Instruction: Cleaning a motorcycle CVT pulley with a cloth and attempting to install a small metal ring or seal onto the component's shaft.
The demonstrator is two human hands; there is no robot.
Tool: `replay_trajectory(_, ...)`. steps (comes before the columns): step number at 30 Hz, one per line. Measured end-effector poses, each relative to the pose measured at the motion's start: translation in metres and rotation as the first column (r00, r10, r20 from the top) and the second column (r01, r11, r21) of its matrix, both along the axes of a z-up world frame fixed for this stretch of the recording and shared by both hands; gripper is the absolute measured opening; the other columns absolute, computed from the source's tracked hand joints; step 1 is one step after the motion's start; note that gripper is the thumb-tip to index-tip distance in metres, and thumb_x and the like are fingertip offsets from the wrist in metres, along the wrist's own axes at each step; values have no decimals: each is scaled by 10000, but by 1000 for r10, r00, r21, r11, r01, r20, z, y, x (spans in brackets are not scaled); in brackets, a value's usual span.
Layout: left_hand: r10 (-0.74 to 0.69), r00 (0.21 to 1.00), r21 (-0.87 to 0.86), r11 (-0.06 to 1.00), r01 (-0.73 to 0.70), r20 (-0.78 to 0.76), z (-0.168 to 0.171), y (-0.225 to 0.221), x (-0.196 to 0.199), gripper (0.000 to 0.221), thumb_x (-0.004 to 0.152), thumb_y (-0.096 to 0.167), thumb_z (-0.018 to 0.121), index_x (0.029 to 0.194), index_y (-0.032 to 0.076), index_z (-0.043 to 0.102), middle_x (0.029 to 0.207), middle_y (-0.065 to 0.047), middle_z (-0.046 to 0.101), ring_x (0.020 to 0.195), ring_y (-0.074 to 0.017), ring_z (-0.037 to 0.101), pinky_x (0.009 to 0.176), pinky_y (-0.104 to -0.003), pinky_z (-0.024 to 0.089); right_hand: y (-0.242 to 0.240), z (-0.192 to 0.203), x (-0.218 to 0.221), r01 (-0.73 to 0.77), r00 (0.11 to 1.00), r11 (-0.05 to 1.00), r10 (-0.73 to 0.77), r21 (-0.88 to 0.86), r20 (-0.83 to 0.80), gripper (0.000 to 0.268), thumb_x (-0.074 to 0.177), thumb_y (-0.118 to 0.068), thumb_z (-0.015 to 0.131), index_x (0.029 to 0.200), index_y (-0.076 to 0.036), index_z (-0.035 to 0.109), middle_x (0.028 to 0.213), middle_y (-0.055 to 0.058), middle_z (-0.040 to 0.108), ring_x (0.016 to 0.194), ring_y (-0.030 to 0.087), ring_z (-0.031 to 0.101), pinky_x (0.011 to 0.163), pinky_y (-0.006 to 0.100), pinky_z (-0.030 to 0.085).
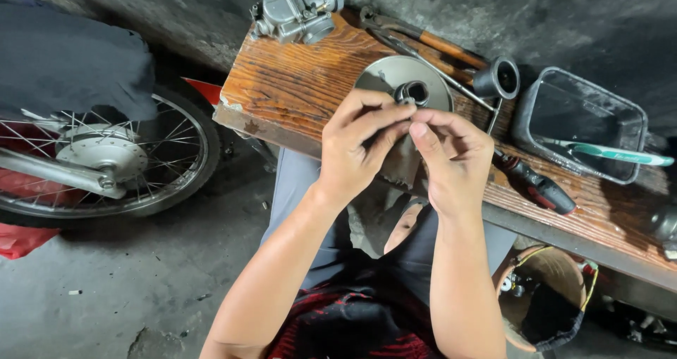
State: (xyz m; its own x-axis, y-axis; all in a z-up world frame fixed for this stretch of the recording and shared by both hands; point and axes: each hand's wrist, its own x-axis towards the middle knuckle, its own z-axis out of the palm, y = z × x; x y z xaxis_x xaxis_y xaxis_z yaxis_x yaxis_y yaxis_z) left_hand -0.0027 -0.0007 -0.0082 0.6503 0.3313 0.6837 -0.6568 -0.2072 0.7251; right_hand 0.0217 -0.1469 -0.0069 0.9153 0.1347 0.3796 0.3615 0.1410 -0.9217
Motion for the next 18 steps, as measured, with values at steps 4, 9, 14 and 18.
replay_trajectory(4,26,999,47,999,-27,31,3,1,0,167,941,123,780,1105,147,800,1013,-50,682,880,-202,694,838,-329,574,-4,3,4,-26,998,999,28,26,-62,134,952,18,744,1024,122,701,868,209,712,892,191,711,716,305,583)
replay_trajectory(9,15,996,99,995,-24,92,9,2,0,167,952,126,774,1115,154,790,1087,-54,670,961,-254,669,887,-379,561,-9,12,7,-99,966,993,111,64,-234,150,966,-38,721,1031,95,700,820,168,688,834,200,758,510,195,476)
replay_trajectory(14,-64,996,88,994,58,62,18,2,-8,272,986,164,744,1258,169,737,1158,-30,638,995,-206,638,914,-360,546,-6,15,5,-77,959,982,120,172,-255,117,962,-23,726,1000,80,687,877,148,678,895,203,726,701,276,580)
replay_trajectory(18,-57,998,51,997,56,5,17,8,-10,333,933,173,809,1253,123,729,1081,-63,625,923,-190,636,852,-366,546,-20,-11,16,-25,975,980,66,195,-210,82,1012,-3,677,1034,73,657,927,120,634,1007,260,733,791,296,577)
